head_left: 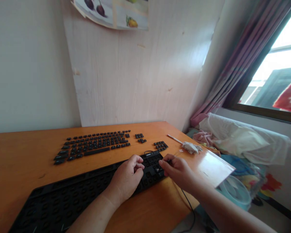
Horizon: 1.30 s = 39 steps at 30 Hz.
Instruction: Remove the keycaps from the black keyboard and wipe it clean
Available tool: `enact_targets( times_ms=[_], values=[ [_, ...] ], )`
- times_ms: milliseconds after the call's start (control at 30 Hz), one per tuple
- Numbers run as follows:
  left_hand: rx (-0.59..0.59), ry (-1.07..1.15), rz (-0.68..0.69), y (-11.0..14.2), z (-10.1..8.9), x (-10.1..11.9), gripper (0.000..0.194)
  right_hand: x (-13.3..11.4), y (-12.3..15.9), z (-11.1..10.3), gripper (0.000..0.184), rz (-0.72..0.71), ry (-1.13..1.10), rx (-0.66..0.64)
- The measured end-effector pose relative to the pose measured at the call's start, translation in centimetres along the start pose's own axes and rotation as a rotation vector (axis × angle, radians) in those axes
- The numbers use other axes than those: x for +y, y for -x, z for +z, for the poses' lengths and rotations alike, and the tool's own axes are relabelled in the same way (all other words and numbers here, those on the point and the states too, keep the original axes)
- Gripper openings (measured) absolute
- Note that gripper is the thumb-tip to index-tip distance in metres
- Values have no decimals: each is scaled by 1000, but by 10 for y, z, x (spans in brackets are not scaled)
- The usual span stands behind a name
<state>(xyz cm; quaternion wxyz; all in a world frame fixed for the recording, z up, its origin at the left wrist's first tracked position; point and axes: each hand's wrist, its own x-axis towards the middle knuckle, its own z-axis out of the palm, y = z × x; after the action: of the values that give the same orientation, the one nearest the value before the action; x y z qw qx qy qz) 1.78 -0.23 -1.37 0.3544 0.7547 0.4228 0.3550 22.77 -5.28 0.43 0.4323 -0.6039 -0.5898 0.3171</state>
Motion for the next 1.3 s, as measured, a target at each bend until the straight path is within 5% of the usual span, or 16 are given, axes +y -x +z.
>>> enact_targets(
  times_ms=[900, 1300],
  values=[
    [19, -17, 30, -1, 5, -7, 17, 13, 8, 20, 23, -219, 345, 53],
    [17, -49, 45, 1, 5, -3, 18, 16, 4, 18, 26, -83, 244, 176]
  ],
)
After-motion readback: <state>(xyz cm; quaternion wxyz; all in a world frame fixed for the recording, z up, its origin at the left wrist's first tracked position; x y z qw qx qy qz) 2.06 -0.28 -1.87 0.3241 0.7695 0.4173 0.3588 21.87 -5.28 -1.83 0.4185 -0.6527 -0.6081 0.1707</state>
